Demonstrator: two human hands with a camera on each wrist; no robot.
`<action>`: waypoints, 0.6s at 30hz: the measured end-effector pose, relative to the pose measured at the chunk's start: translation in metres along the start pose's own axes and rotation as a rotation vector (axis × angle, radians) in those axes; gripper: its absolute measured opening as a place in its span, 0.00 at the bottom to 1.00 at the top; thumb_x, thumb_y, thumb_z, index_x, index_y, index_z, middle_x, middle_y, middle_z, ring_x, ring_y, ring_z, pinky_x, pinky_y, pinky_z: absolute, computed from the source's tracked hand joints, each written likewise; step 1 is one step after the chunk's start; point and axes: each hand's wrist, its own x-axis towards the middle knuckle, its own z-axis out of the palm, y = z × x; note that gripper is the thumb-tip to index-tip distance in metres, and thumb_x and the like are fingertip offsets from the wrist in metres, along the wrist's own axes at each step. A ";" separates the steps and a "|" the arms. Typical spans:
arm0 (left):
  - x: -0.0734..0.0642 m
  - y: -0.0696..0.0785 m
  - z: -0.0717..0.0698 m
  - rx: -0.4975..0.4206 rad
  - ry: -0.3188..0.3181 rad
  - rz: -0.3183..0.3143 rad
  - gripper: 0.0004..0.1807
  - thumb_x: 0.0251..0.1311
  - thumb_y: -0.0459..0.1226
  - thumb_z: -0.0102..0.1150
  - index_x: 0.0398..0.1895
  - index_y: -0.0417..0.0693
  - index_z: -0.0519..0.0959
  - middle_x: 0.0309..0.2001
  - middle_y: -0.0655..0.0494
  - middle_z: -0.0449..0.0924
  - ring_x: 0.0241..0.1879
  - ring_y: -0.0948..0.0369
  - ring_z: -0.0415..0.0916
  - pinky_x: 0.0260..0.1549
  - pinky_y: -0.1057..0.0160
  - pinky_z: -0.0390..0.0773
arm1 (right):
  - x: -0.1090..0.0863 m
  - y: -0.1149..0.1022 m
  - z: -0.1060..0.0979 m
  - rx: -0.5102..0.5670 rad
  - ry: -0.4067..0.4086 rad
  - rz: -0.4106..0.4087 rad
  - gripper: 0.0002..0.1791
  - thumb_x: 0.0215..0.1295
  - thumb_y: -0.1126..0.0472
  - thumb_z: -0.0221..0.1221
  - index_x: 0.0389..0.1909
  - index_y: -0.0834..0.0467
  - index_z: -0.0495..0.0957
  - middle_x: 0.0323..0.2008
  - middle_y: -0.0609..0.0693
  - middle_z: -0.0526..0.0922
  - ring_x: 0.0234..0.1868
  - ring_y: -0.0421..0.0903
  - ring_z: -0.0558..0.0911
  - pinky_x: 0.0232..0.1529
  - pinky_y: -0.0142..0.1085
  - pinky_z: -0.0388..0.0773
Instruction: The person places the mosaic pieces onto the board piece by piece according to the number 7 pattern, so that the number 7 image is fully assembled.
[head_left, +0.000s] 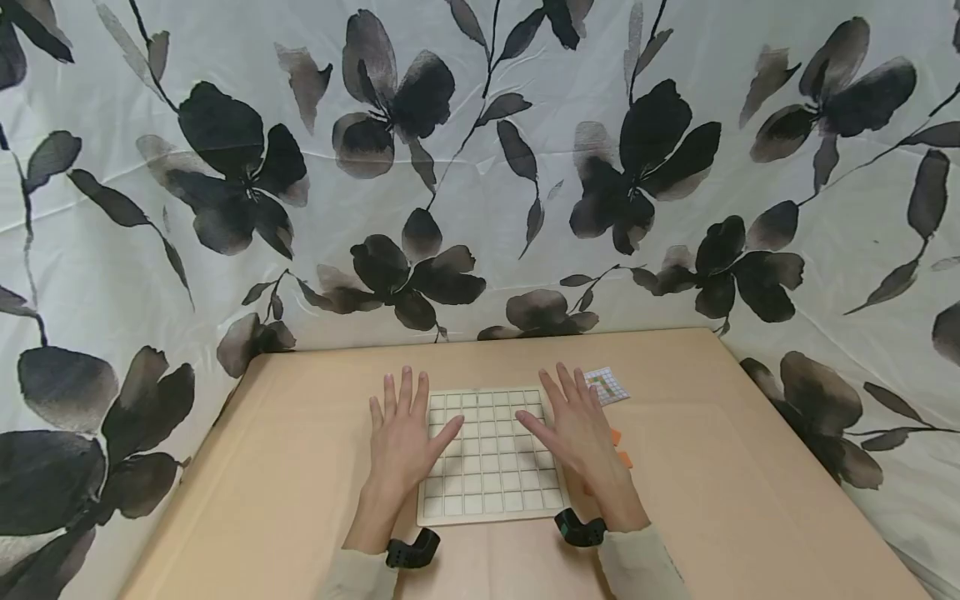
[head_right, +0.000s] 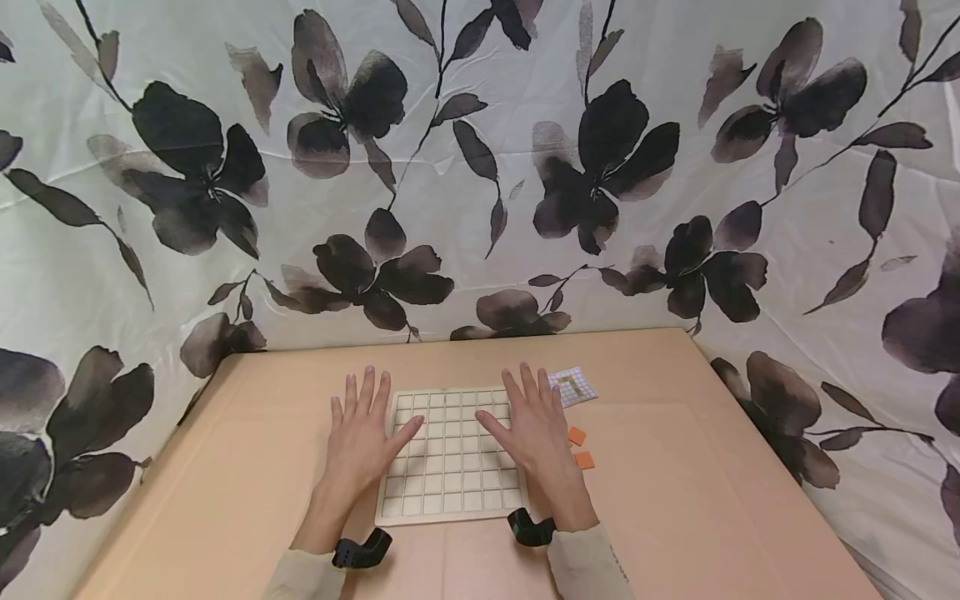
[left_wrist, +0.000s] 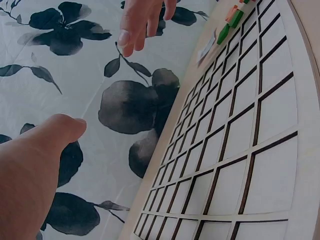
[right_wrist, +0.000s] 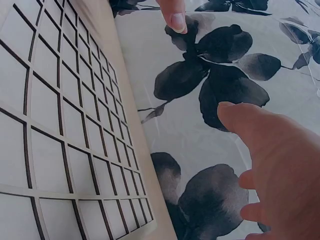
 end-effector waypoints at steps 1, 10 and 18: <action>0.000 0.000 0.000 -0.001 -0.002 0.000 0.54 0.61 0.70 0.48 0.79 0.44 0.55 0.81 0.41 0.44 0.80 0.39 0.35 0.75 0.30 0.46 | 0.000 0.000 0.000 0.003 0.002 -0.002 0.48 0.65 0.27 0.51 0.77 0.54 0.60 0.79 0.59 0.55 0.80 0.64 0.50 0.77 0.66 0.50; 0.001 0.005 -0.003 -0.049 -0.026 -0.012 0.53 0.62 0.68 0.51 0.79 0.42 0.54 0.81 0.41 0.43 0.81 0.40 0.34 0.76 0.31 0.46 | 0.000 0.001 -0.003 0.007 -0.001 0.002 0.48 0.65 0.27 0.52 0.77 0.54 0.60 0.79 0.59 0.56 0.80 0.64 0.51 0.77 0.65 0.52; -0.002 0.002 -0.002 -0.062 -0.055 -0.017 0.53 0.63 0.69 0.49 0.79 0.42 0.52 0.81 0.40 0.43 0.80 0.39 0.34 0.76 0.32 0.47 | -0.002 0.004 -0.003 0.038 0.002 0.004 0.48 0.65 0.28 0.53 0.76 0.55 0.61 0.77 0.61 0.58 0.79 0.65 0.53 0.76 0.66 0.53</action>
